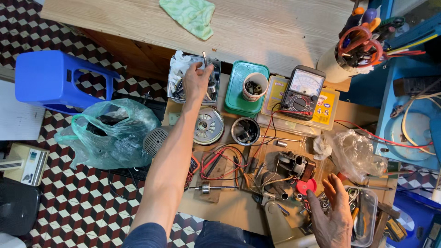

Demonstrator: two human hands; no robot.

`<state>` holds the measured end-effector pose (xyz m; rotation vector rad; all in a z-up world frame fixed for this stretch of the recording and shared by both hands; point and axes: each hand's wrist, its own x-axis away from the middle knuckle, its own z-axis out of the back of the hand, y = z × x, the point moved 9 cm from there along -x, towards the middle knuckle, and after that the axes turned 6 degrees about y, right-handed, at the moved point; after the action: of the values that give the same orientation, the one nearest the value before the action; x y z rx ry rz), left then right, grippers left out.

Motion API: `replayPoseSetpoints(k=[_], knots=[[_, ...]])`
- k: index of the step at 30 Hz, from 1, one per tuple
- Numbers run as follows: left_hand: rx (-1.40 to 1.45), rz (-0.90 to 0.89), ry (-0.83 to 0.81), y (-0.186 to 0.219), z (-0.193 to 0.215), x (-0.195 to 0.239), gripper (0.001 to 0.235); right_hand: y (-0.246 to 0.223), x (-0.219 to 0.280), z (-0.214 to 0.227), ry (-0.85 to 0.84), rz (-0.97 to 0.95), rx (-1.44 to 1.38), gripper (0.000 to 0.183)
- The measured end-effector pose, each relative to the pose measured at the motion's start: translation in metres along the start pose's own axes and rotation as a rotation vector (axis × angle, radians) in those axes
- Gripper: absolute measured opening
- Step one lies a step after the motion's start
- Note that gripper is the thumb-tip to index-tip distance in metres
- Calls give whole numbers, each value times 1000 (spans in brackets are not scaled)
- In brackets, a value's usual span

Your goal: The person handles small electrical components and tools on a cluttered workbench, using a multimeter and screwdriver to test and adjust parts. They move items aside, pick up and examine components, and place them back on the table.

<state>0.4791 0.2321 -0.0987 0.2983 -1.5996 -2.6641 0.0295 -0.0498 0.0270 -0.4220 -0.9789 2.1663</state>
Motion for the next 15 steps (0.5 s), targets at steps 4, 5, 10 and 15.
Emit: replayPoseSetpoints(k=[4, 5, 10, 15], knots=[[-168, 44, -104, -4, -12, -15, 38, -4, 7, 7, 42, 28, 40, 76], [-154, 39, -98, 0, -11, -13, 38, -3, 9, 9, 50, 20, 60, 76], [-171, 40, -112, 21, 12, -6, 42, 5, 15, 11, 41, -42, 58, 74], [105, -12, 2, 67, 65, -15, 37, -4, 12, 5, 12, -20, 78, 71]])
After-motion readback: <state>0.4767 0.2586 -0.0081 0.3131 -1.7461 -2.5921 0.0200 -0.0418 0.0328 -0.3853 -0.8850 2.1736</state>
